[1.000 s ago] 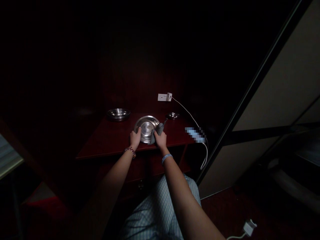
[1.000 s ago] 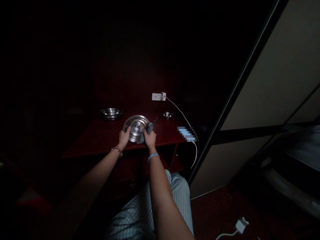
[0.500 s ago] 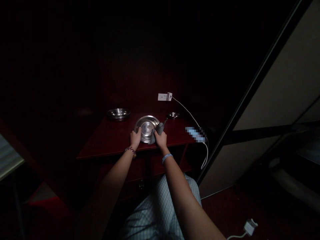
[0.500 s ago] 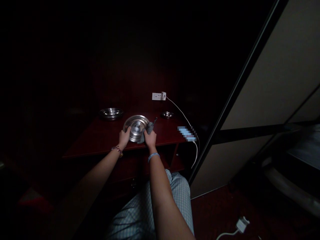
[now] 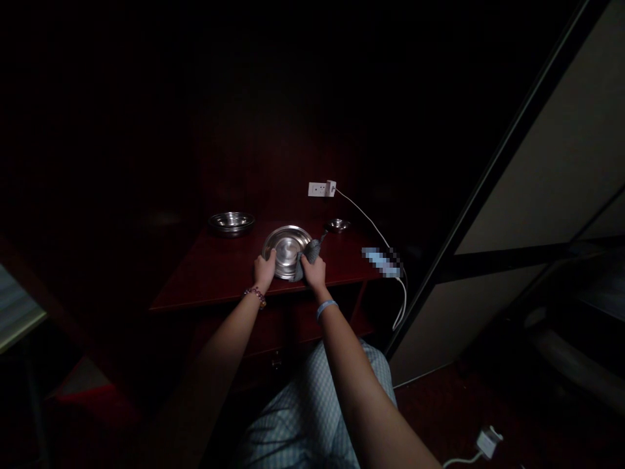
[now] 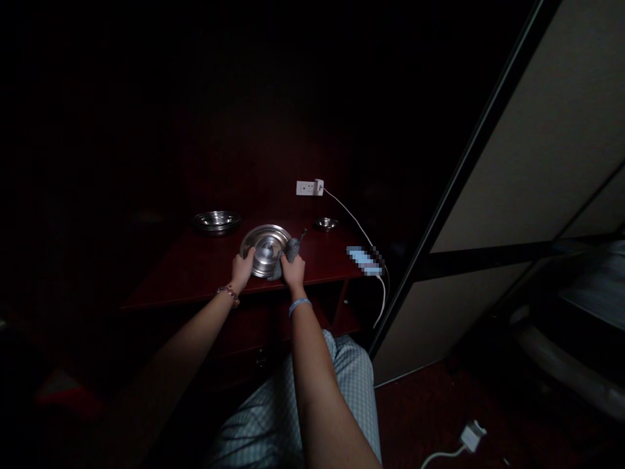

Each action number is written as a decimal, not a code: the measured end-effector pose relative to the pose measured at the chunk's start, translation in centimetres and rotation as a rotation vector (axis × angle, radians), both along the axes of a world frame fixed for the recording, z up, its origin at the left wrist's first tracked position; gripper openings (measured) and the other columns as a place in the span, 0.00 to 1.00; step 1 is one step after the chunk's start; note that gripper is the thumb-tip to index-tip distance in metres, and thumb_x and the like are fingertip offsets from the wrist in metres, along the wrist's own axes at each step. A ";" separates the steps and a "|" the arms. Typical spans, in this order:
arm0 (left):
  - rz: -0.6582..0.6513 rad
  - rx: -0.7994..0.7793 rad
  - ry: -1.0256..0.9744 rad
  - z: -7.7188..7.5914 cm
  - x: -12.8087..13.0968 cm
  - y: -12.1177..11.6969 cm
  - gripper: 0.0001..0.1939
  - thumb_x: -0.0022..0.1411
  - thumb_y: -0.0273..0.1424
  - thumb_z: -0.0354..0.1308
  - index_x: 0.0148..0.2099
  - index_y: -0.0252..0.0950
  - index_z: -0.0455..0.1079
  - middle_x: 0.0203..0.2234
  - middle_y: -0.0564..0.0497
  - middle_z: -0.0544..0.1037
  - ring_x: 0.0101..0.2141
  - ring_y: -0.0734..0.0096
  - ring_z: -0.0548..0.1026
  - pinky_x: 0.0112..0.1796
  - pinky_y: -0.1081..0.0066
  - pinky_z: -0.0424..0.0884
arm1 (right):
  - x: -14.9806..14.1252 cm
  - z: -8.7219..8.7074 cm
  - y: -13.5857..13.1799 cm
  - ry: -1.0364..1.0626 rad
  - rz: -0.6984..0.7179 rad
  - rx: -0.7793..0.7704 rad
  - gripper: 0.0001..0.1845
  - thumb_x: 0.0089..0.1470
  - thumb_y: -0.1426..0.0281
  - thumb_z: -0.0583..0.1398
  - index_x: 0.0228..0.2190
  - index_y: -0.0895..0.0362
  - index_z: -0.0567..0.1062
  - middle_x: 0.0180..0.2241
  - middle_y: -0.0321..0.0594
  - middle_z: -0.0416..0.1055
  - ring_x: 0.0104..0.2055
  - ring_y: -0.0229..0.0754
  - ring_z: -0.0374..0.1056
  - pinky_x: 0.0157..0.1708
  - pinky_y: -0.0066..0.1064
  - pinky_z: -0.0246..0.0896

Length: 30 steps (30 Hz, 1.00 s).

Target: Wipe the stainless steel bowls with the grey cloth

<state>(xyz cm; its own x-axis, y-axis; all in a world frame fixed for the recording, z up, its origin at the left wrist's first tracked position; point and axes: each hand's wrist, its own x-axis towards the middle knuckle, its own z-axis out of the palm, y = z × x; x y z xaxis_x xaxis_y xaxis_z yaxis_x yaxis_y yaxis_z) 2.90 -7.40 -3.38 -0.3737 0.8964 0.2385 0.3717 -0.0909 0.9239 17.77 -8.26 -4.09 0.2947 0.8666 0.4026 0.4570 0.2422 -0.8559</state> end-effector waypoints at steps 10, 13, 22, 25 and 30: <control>0.012 0.005 0.010 0.1 0.1 -0.1 0.24 0.60 0.42 0.49 0.44 0.27 0.75 0.41 0.32 0.78 0.44 0.54 0.76 0.42 0.68 0.69 | 0.0 0.2 -0.3 -0.009 -0.002 0.011 0.12 0.54 0.65 0.58 0.36 0.59 0.77 0.37 0.47 0.78 0.40 0.45 0.74 0.44 0.31 0.65; 0.009 -0.009 0.008 0.1 0.0 -0.1 0.24 0.60 0.42 0.49 0.44 0.27 0.75 0.40 0.33 0.79 0.44 0.54 0.76 0.41 0.67 0.70 | 0.0 0.2 -0.2 -0.009 0.001 0.013 0.13 0.54 0.65 0.58 0.36 0.59 0.77 0.37 0.46 0.78 0.40 0.44 0.74 0.44 0.31 0.65; 0.020 -0.017 0.011 -0.1 0.0 0.0 0.24 0.60 0.42 0.50 0.45 0.27 0.74 0.40 0.32 0.78 0.45 0.53 0.76 0.41 0.68 0.69 | 0.0 0.1 -0.1 -0.011 -0.003 0.009 0.13 0.54 0.65 0.58 0.36 0.60 0.77 0.37 0.48 0.77 0.39 0.45 0.74 0.42 0.31 0.65; 0.027 -0.019 0.013 0.0 0.0 -0.1 0.23 0.60 0.42 0.50 0.44 0.28 0.74 0.38 0.33 0.79 0.44 0.53 0.76 0.40 0.68 0.70 | 0.0 0.1 -0.1 -0.010 -0.005 0.009 0.13 0.53 0.65 0.58 0.37 0.59 0.77 0.37 0.47 0.78 0.40 0.45 0.74 0.43 0.31 0.65; 0.037 -0.020 0.020 0.3 0.1 -0.2 0.22 0.60 0.42 0.50 0.43 0.28 0.74 0.37 0.35 0.80 0.43 0.53 0.77 0.40 0.68 0.70 | 0.0 0.0 -0.1 -0.005 0.005 0.008 0.13 0.53 0.65 0.58 0.36 0.59 0.78 0.35 0.45 0.78 0.40 0.45 0.74 0.43 0.30 0.65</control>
<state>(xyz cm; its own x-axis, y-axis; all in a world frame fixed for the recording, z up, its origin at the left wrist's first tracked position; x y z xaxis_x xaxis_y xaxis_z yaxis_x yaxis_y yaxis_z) 2.97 -7.61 -3.13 -0.4015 0.8868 0.2288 0.3930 -0.0588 0.9177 17.80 -8.33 -4.05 0.2884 0.8648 0.4110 0.4602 0.2512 -0.8515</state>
